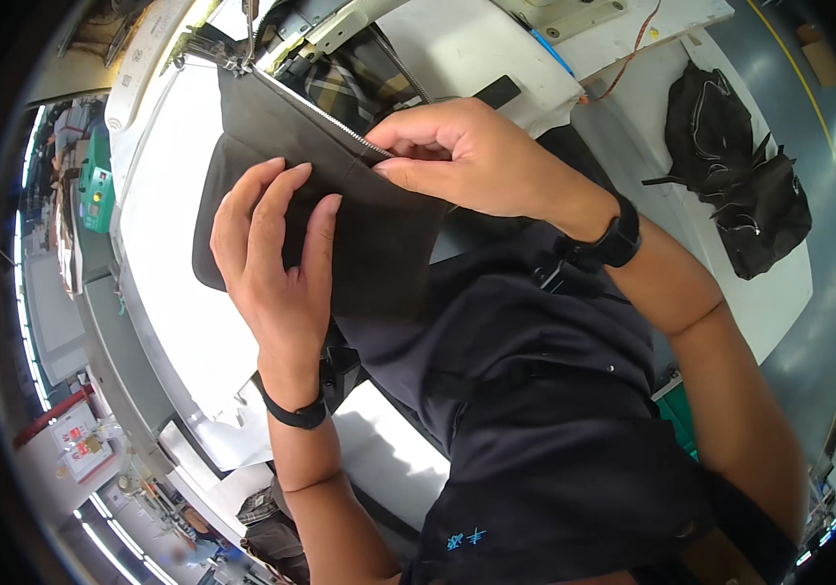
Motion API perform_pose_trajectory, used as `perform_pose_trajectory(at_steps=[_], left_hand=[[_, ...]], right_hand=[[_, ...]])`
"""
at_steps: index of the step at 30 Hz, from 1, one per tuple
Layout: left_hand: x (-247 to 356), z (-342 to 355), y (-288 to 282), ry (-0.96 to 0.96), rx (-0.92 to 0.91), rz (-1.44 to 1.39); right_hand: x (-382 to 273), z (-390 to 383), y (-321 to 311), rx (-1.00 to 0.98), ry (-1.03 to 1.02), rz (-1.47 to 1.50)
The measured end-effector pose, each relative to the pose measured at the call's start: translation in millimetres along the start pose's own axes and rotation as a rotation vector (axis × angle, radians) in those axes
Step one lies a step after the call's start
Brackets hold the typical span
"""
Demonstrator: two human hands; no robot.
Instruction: The recorder is sewing a zipper into a leather bag using an industrial sewing machine.
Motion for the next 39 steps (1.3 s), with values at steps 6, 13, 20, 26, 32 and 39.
perform_pose_trajectory(at_steps=[6,13,20,26,32,39], left_hand=[[0,10,0,0.062,-0.079,-0.087],[0,43,-22,0.058,-0.268,-0.231],[-11,84,-28,0.21,-0.586,-0.214],[-18,106,-26,0.263,-0.734,-0.185],[-22,112,-25,0.341,-0.727,-0.236],[-7,126,-29,0.159,-0.925,-0.158]], right_hand=[[-14,-9,-4,-0.008,0.071,-0.154],[-11,-8,-5,-0.041,0.048,-0.215],[-8,-5,-5,-0.027,0.05,-0.097],[-7,-6,-6,-0.013,0.025,-0.091],[-10,-7,-11,-0.077,0.14,-0.09],[-2,-5,-9,0.008,0.05,-0.033]])
Point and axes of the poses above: each hand's wrist, its own z-axis towards the middle knuckle, its own y-axis out of the palm, x = y × z, the point moved 1 cm from there along z, towards the middle knuckle, and after that the axes turned 8 degrees about -x, right-handed, at the moved point
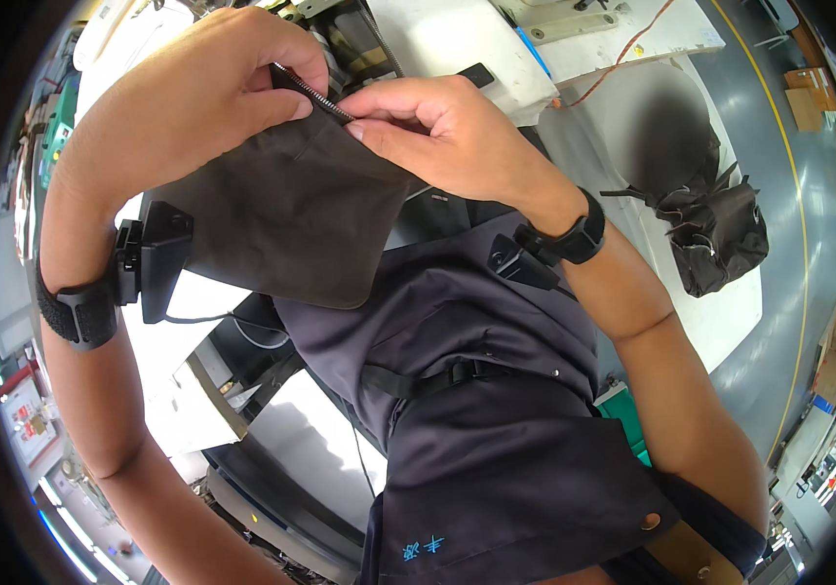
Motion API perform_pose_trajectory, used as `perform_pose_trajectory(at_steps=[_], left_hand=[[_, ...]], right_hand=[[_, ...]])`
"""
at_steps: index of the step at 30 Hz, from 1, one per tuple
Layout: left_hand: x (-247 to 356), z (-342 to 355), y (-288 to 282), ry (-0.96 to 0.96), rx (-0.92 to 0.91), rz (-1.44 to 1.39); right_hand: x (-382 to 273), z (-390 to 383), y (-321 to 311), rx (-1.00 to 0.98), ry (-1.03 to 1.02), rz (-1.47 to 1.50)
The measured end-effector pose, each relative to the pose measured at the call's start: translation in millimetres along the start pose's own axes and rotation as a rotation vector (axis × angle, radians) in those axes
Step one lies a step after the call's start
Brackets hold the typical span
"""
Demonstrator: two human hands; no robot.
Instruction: The recorder is sewing a zipper into a leather bag using an industrial sewing machine.
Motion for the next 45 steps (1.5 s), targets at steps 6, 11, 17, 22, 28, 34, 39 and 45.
perform_pose_trajectory(at_steps=[6,11,17,22,28,34,39,45], left_hand=[[0,1,1,-0.014,-0.009,0.01],[-8,3,2,0.028,-0.013,-0.035],[-4,4,2,-0.002,-0.02,-0.04],[-1,11,-1,0.017,-0.072,-0.028],[-2,8,3,0.065,0.009,0.028],[-2,16,-1,0.048,-0.083,-0.047],[-5,14,1,0.088,-0.065,-0.063],[-4,16,3,0.065,-0.073,-0.031]], right_hand=[[1,-2,1,0.048,-0.001,0.042],[4,-3,4,0.088,-0.032,0.042],[-3,-6,0,0.134,0.024,0.026],[-3,-10,6,0.135,0.064,0.025],[-5,-10,4,0.077,0.048,-0.009],[-1,-8,5,0.153,-0.005,0.0],[-9,-6,7,0.175,-0.007,-0.023],[-9,-6,5,0.171,0.038,-0.056]])
Point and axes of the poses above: each hand's wrist, its own z-axis towards the middle knuckle, its own y-axis out of the palm, x = y × z, the point moved 1 cm from there along z, towards the middle knuckle, and after that the axes turned 8 degrees about -x, right-handed, at the moved point
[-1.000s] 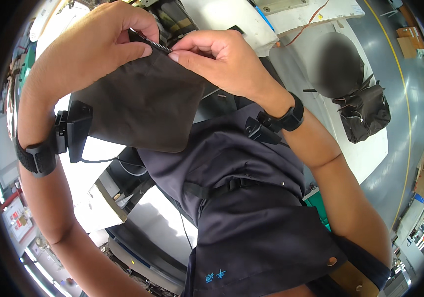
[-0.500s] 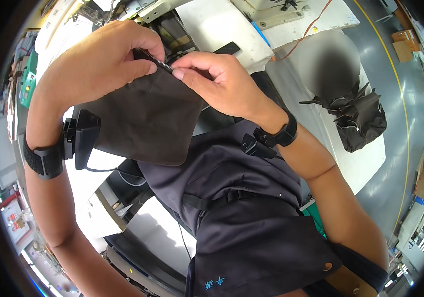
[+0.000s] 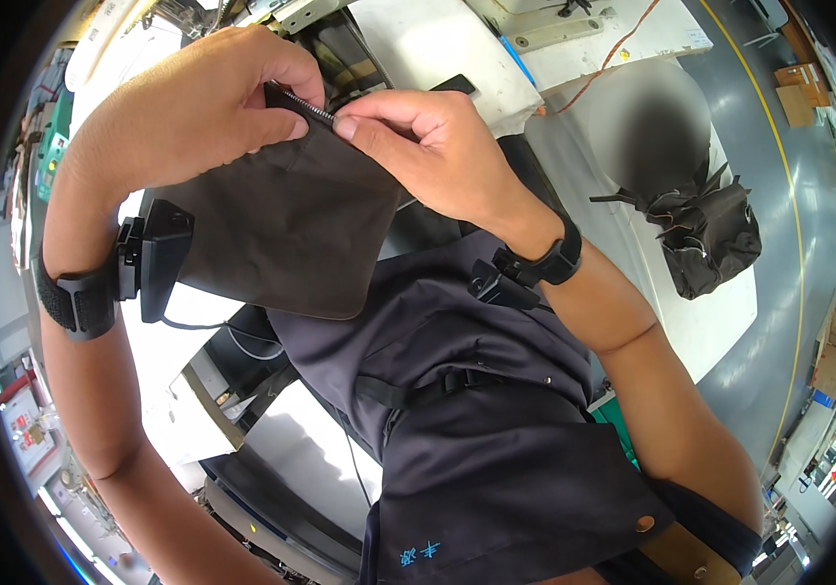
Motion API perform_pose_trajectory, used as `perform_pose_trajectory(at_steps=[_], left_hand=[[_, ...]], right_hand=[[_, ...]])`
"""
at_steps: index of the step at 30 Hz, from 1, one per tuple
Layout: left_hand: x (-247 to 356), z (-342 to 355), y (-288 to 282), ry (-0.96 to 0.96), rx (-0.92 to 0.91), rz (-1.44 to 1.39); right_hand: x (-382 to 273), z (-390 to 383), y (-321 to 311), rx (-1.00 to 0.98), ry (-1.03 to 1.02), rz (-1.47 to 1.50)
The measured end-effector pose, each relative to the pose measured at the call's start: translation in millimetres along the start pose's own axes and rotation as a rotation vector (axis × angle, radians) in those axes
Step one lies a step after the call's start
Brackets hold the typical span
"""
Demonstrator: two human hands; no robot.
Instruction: The recorder is sewing a zipper into a leather bag using an industrial sewing machine.
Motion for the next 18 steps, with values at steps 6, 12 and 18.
perform_pose_trajectory(at_steps=[6,12,18], left_hand=[[-3,-4,1,-0.011,0.027,-0.014],[9,-2,-4,-0.167,-0.082,-0.135],[9,-4,-6,-0.182,-0.056,-0.116]], right_hand=[[0,-2,2,-0.004,0.024,0.043],[3,-2,-1,-0.029,-0.05,0.061],[0,0,-3,-0.11,0.006,0.143]])
Point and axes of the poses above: each hand's wrist, its own z-axis towards the middle knuckle, its own y-axis out of the palm, x = y × z, the point moved 1 cm from there along z, towards the middle knuckle, and after that the axes turned 8 degrees about -x, right-handed, at the moved point
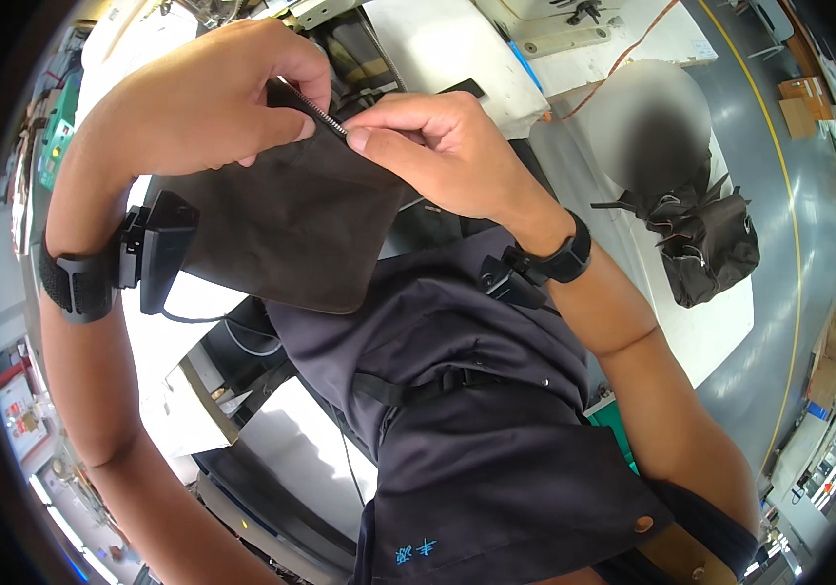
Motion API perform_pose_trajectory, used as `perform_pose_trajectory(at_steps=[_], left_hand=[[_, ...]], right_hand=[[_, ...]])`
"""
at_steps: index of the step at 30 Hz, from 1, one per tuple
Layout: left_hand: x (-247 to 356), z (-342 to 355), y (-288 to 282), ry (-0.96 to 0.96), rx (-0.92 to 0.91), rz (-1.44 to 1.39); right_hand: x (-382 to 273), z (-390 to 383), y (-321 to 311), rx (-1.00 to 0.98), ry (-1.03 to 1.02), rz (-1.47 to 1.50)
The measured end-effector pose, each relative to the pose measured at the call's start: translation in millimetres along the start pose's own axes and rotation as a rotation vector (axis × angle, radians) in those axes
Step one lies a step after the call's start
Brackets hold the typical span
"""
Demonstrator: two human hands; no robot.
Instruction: The recorder is sewing a zipper into a leather bag using an industrial sewing machine.
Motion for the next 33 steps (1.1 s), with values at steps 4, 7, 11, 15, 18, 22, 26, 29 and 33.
perform_pose_trajectory(at_steps=[4,7,11,15,18,22,26,29,33], left_hand=[[-6,-1,1,0.04,-0.005,-0.006],[-8,1,0,0.057,0.003,0.0],[-5,-4,0,0.044,-0.023,-0.057],[-15,-3,16,0.159,0.101,-0.126],[-13,-9,20,0.191,0.17,-0.092],[-1,-9,8,0.042,0.046,-0.122],[-7,-18,18,0.108,0.214,-0.164],[3,-42,38,0.082,0.519,-0.03],[-5,-59,85,-0.096,0.801,0.274]], right_hand=[[-7,9,4,-0.086,0.052,-0.041],[-2,15,8,-0.079,-0.003,-0.143],[-7,11,10,-0.042,0.072,-0.156],[3,9,11,-0.017,0.031,-0.091],[-1,11,14,-0.047,0.057,-0.185],[-2,14,16,0.009,0.05,-0.071],[-2,15,20,0.037,0.023,-0.08],[1,11,24,0.149,-0.03,-0.063],[4,7,32,0.2,-0.031,0.008]])
Point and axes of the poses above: each hand's wrist, its own z-axis towards the middle knuckle, its own y-axis out of the palm, x = y × z, the point moved 1 cm from there along z, towards the middle knuckle, and after that the axes turned 8 degrees about -x, right-handed, at the moved point
